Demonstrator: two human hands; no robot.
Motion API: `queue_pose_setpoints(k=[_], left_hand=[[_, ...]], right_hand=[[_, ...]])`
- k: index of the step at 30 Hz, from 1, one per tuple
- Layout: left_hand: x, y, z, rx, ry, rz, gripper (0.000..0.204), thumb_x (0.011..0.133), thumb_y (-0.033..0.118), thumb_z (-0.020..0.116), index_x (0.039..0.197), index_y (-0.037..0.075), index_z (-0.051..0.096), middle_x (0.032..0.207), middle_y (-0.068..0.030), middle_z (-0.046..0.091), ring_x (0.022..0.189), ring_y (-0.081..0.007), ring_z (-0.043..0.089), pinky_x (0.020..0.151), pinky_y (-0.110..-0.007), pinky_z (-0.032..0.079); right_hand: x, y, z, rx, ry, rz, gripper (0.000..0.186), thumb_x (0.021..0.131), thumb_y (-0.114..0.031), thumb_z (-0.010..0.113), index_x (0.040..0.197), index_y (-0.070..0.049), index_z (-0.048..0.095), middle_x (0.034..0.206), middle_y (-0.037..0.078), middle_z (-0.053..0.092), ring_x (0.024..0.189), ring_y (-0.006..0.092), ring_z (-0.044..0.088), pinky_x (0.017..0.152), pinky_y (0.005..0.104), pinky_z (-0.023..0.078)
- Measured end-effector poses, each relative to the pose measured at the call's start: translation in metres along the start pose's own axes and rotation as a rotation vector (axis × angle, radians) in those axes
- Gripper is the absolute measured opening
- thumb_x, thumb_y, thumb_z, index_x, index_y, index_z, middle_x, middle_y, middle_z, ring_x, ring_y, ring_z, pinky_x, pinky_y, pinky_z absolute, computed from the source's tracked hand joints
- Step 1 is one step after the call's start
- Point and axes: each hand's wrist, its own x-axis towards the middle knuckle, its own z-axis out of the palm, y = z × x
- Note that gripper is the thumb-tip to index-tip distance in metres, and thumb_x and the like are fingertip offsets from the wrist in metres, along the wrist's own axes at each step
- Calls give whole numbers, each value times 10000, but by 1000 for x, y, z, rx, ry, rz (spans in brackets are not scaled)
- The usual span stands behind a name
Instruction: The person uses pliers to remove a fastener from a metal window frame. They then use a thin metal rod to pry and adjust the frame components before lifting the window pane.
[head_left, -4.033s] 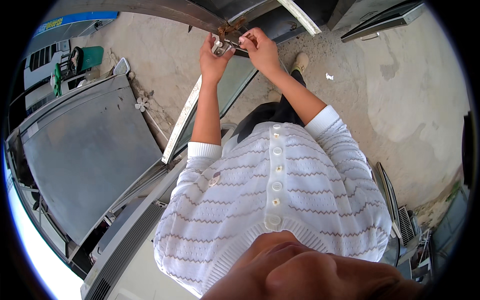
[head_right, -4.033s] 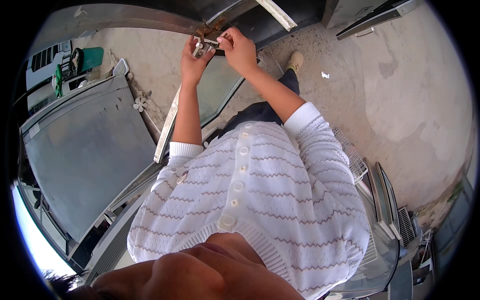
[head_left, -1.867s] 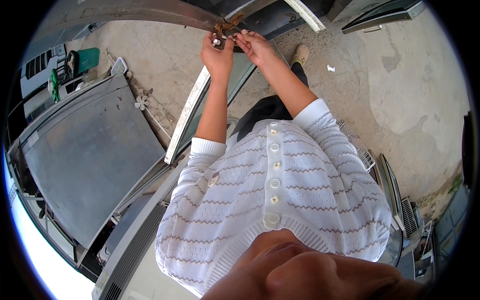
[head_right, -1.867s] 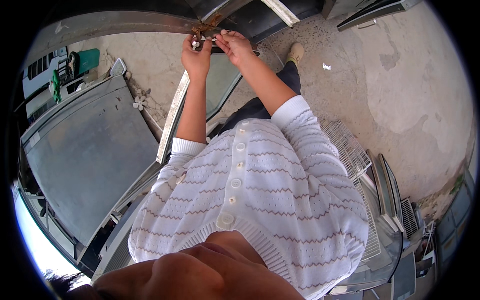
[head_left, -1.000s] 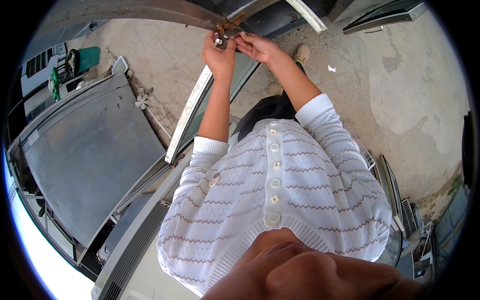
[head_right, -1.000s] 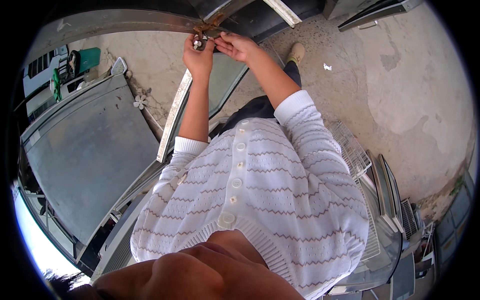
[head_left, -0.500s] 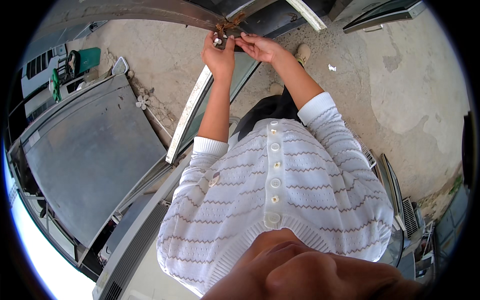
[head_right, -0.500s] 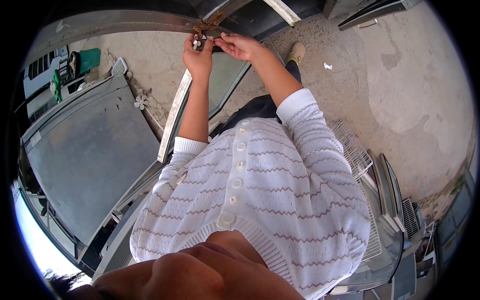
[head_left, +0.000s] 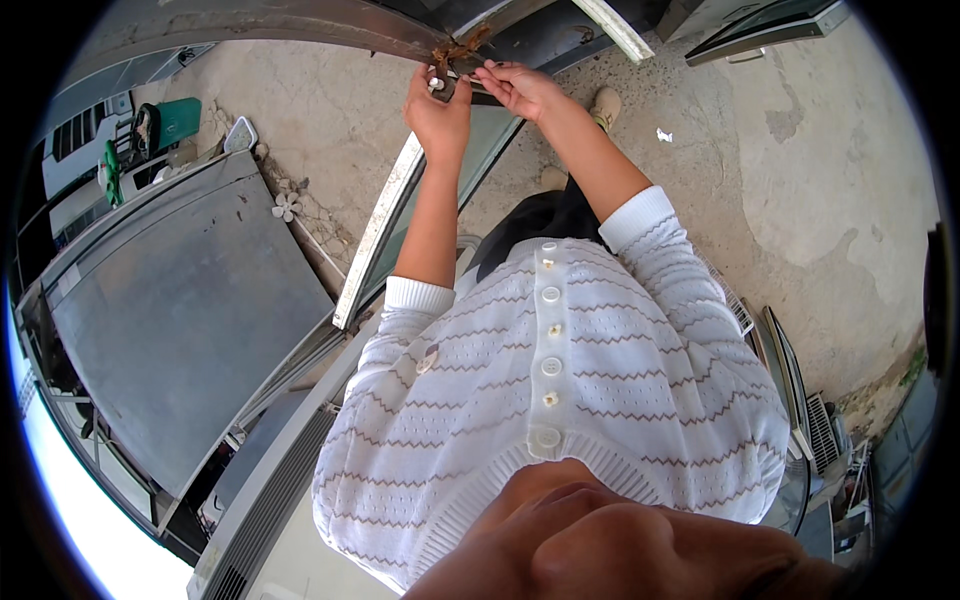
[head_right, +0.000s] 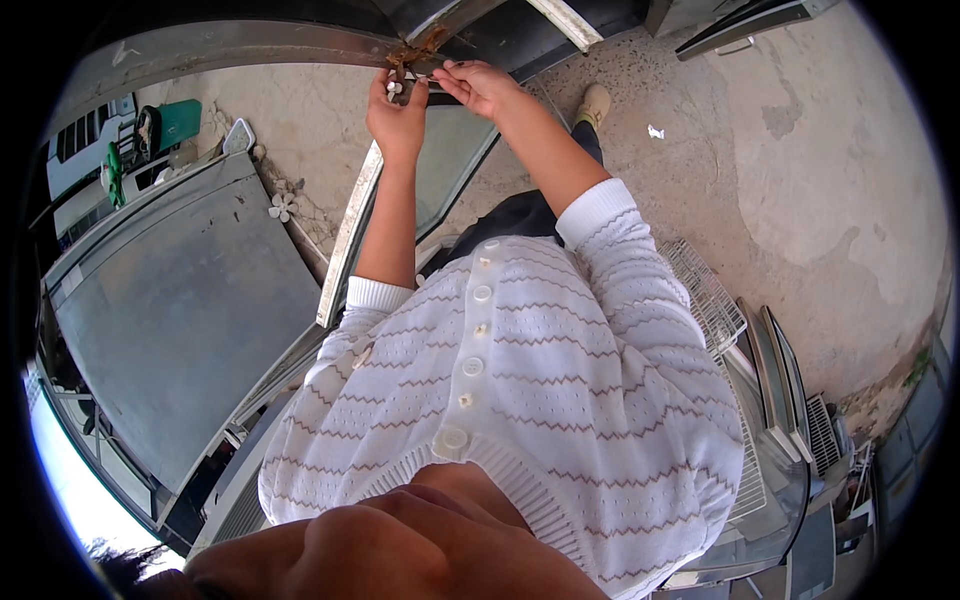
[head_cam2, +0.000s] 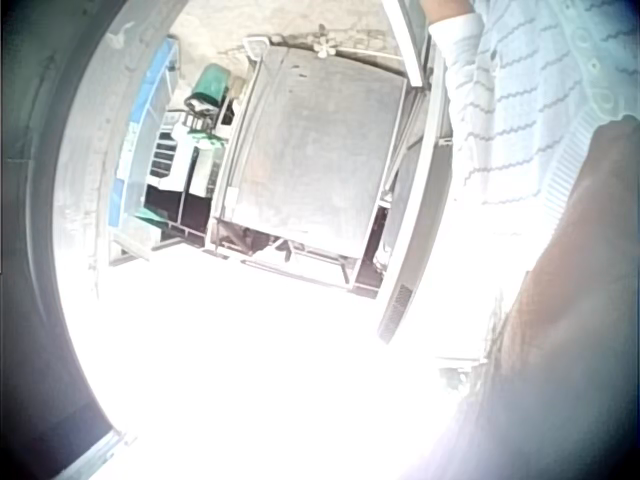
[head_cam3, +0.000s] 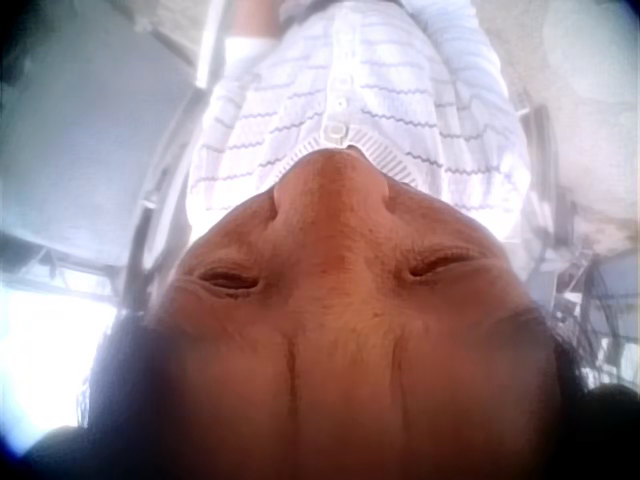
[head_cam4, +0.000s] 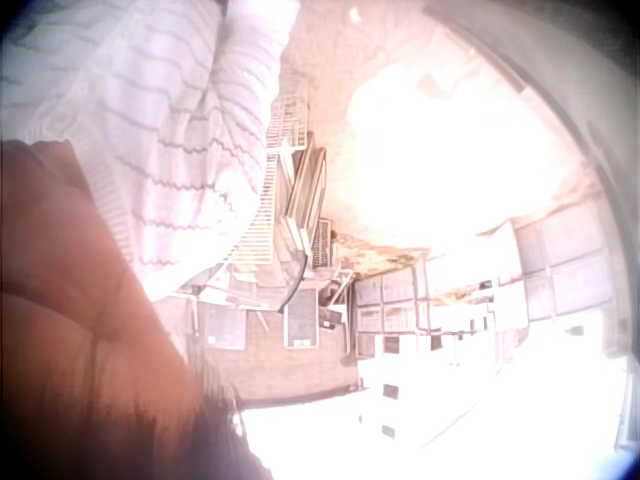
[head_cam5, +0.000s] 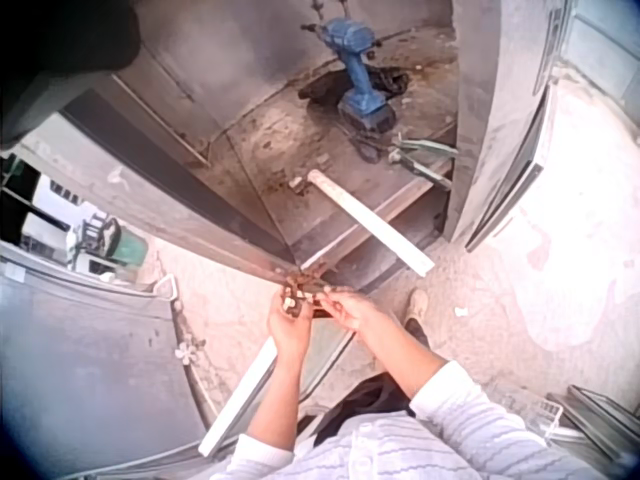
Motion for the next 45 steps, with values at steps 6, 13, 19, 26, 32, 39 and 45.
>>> queue_pose_setpoints(k=[6,13,19,26,32,39,45], left_hand=[[-2,0,3,96,4,10,508,734,185,737,1143,-51,550,955,-131,650,871,-213,618,795,-315,472],[-3,-3,6,93,33,17,506,749,189,730,1138,-74,542,960,-156,657,857,-215,635,774,-318,482],[-3,-3,8,78,51,43,503,755,179,731,1137,-85,539,963,-173,657,846,-237,643,768,-328,486],[-3,6,3,111,19,96,512,769,185,724,1146,-100,527,974,-186,646,872,-259,634,784,-331,480],[-2,7,-8,147,-108,74,592,748,196,733,1204,-87,483,1081,-206,596,989,-307,580,860,-363,451],[-1,-14,-7,107,-145,114,607,729,170,703,1266,28,458,1131,-140,550,1102,-312,479,945,-448,315],[8,-21,-3,-39,-243,128,514,765,123,645,1243,17,487,1127,-163,546,1063,-332,499,893,-416,381]], right_hand=[[-14,-3,11,-44,25,-86,154,859,7,598,899,-21,452,951,121,615,913,233,652,779,295,576],[-23,1,18,-16,60,-139,172,848,-5,622,854,-36,453,919,123,616,896,238,659,765,300,581],[-26,-7,21,-172,42,-208,193,854,-54,639,845,-54,447,911,116,623,898,221,660,755,274,575],[-28,-2,22,-248,63,-325,184,851,-67,648,789,-50,476,866,115,637,829,222,678,700,275,582],[-51,0,39,-764,-8,-745,161,858,-96,646,797,-9,525,734,90,647,733,170,688,592,255,549],[-67,5,62,-1514,133,-1300,168,789,-212,668,770,-82,564,681,57,648,582,228,644,489,328,487],[-57,17,70,-1772,-9,-1539,79,753,-163,602,808,-117,568,706,39,632,614,241,643,489,342,495]])
